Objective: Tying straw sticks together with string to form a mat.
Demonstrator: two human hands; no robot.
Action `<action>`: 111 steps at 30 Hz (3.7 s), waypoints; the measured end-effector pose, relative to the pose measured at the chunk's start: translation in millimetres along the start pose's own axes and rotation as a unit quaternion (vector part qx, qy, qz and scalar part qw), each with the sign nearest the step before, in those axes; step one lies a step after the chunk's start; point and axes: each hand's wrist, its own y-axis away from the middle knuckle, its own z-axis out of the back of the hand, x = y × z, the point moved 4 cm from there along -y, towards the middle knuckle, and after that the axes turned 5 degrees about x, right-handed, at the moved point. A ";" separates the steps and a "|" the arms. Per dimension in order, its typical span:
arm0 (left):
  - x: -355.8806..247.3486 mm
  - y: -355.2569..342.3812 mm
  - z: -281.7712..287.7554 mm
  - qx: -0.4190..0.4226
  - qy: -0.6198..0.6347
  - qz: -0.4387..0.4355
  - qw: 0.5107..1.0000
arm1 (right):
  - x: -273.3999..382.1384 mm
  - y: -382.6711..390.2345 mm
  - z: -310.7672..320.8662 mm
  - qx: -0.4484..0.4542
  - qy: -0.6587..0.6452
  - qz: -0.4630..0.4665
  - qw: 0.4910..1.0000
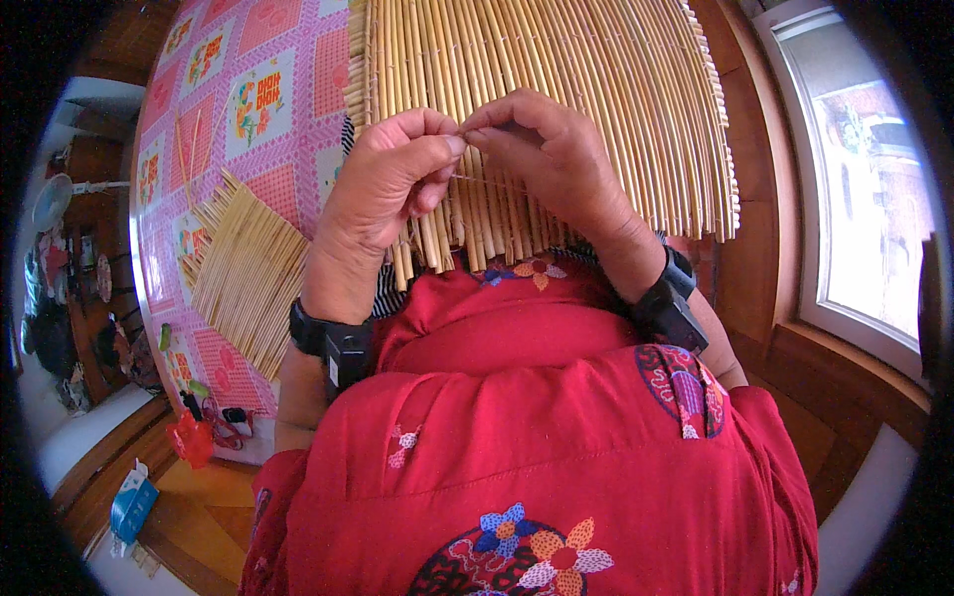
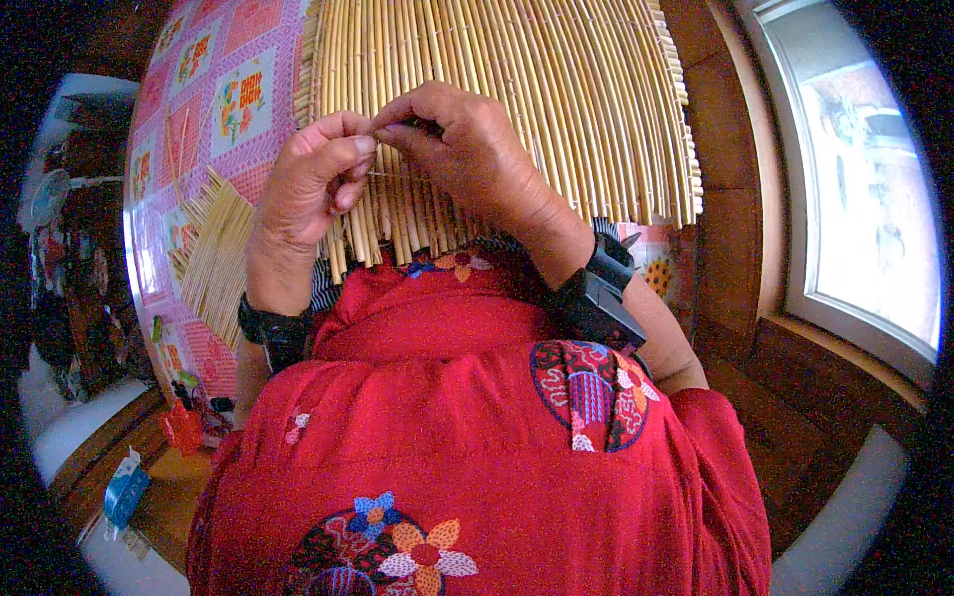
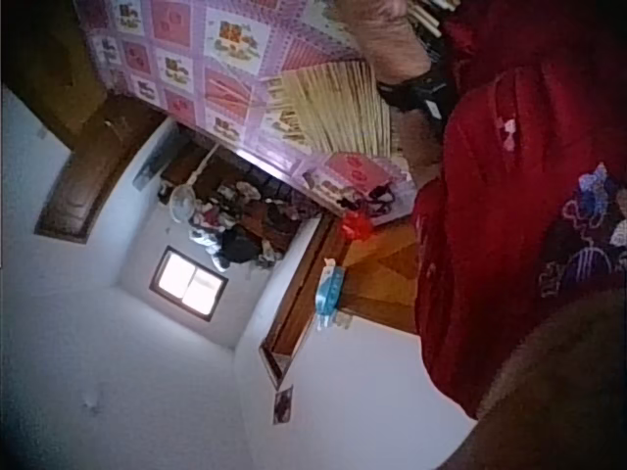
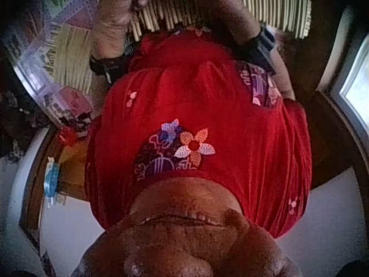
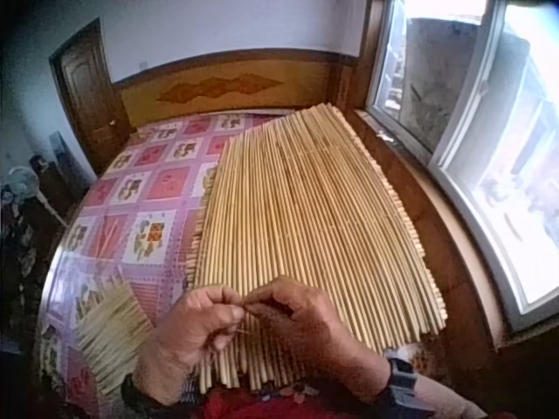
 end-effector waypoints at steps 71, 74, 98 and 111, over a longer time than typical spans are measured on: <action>1.7 10.7 -5.9 -0.050 -0.066 -0.006 0.997 | -16.9 -1.5 -2.3 0.132 -0.101 -0.154 0.974; 1.5 9.5 -7.9 -0.055 -0.084 -0.005 0.995 | -19.0 -0.9 -3.5 0.123 -0.072 -0.130 0.981; 2.9 7.1 1.9 0.008 -0.061 0.016 0.998 | -25.5 0.4 -4.7 0.134 -0.098 -0.104 0.981; 3.0 9.0 3.7 -0.014 -0.011 -0.023 1.000 | -25.2 1.1 -5.6 0.141 -0.213 -0.171 0.952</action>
